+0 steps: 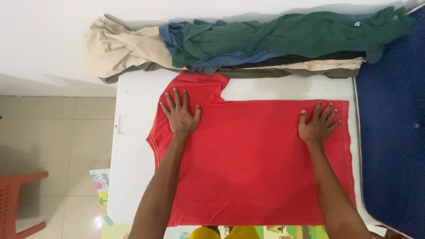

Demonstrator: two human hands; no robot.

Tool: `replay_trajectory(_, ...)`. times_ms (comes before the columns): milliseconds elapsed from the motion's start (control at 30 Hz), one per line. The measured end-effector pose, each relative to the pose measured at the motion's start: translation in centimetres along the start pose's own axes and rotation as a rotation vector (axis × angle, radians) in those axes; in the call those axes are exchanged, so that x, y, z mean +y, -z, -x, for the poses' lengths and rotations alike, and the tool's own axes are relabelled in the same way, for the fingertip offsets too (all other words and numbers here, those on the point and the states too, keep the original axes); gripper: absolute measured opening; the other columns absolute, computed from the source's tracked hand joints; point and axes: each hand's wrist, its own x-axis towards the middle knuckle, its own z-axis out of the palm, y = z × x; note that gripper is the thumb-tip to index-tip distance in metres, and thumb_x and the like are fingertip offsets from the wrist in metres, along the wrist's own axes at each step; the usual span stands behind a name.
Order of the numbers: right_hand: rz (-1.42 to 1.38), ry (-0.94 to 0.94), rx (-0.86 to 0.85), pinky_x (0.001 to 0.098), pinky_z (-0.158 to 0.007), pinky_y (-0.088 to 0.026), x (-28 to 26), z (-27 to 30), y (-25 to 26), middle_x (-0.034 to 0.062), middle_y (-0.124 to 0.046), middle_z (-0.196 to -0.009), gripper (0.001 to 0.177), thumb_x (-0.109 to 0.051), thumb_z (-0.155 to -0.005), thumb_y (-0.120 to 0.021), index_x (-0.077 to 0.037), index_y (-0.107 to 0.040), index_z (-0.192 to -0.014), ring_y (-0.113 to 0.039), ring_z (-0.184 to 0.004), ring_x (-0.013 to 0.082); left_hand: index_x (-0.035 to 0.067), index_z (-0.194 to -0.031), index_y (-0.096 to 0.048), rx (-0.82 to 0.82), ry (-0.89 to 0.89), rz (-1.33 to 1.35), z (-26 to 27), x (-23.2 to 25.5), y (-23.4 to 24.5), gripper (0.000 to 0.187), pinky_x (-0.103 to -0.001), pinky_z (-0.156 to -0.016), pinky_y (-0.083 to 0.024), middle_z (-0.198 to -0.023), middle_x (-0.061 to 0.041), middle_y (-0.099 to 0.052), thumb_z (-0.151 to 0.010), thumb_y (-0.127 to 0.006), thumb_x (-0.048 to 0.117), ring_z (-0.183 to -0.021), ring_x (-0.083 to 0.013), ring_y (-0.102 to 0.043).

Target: The person folds a white polo shirt and places it into an open suitcase. They then unfold a red t-shirt on a white table, smooth it out, and fold it into a compact rectangle.

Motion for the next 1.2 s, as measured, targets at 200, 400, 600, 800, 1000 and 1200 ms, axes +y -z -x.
replay_trajectory(200, -0.001, -0.01, 0.007, 0.0668, -0.121, 0.006, 0.1, -1.5, -0.1, 0.0217, -0.003, -0.171, 0.085, -0.065, -0.099, -0.028, -0.01, -0.02, -0.164, 0.004, -0.157, 0.0416, 0.01, -0.157, -0.039, 0.006, -0.01, -0.01, -1.3, 0.4, -0.8, 0.082, -0.066, -0.121, 0.0, -0.168, -0.019, -0.021, -0.093, -0.048, 0.06, -0.155, -0.0449, -0.008)
replay_trajectory(400, -0.001, 0.003, 0.003, 0.067, -0.121, 0.007, 0.3, -2.9, 0.1, 0.0223, -0.004, -0.172, 0.083, -0.064, -0.101, -0.028, -0.01, -0.021, -0.163, 0.005, -0.158, 0.0424, 0.01, -0.158, -0.038, -0.006, 0.009, -0.001, -2.0, 0.9, -1.0, 0.082, -0.065, -0.123, 0.0, -0.169, -0.019, -0.022, -0.094, -0.049, 0.061, -0.156, -0.0445, -0.008)
replay_trajectory(600, -0.016, 0.043, -0.014, 0.0707, -0.117, 0.007, 1.0, -4.0, -0.6, 0.0271, -0.004, -0.17, 0.086, -0.063, -0.1, -0.031, -0.005, -0.02, -0.163, 0.005, -0.156, 0.046, 0.007, -0.16, -0.035, -0.005, 0.01, -0.03, -2.9, 1.0, -2.3, 0.085, -0.067, -0.123, 0.0, -0.169, -0.021, -0.02, -0.095, -0.049, 0.059, -0.157, -0.0434, -0.007)
replay_trajectory(800, -0.028, 0.132, 0.002, 0.0733, -0.115, -0.008, 3.1, -6.6, -1.1, 0.0281, -0.013, -0.17, 0.064, -0.035, -0.103, -0.049, -0.002, -0.04, -0.158, -0.01, -0.152, 0.0521, 0.001, -0.151, -0.042, 0.057, 0.006, -0.001, -4.0, 0.7, -3.4, 0.086, -0.069, -0.117, -0.008, -0.16, -0.024, -0.031, -0.087, -0.061, 0.055, -0.15, -0.0453, -0.019)
replay_trajectory(1000, -0.079, 0.462, 0.197, 0.0568, -0.108, -0.036, 6.1, -9.9, -0.7, 0.0207, -0.054, -0.149, 0.054, -0.003, -0.087, -0.065, -0.007, -0.065, -0.142, -0.048, -0.122, 0.0425, 0.003, -0.131, -0.06, 0.17, -0.06, 0.017, -4.9, 1.6, -4.8, 0.062, -0.059, -0.104, -0.033, -0.13, -0.02, -0.052, -0.082, -0.071, 0.04, -0.121, -0.0406, -0.044)
replay_trajectory(1200, -0.004, 0.391, 0.282, 0.0495, -0.099, -0.045, 5.0, -8.8, 1.3, 0.0171, -0.067, -0.111, 0.021, -0.005, -0.086, -0.071, -0.007, -0.079, -0.105, -0.055, -0.11, 0.0405, 0.004, -0.109, -0.064, 0.315, -0.162, 0.093, -3.8, 1.9, -3.0, 0.031, -0.056, -0.094, -0.035, -0.121, -0.015, -0.057, -0.086, -0.074, 0.022, -0.116, -0.0396, -0.045)
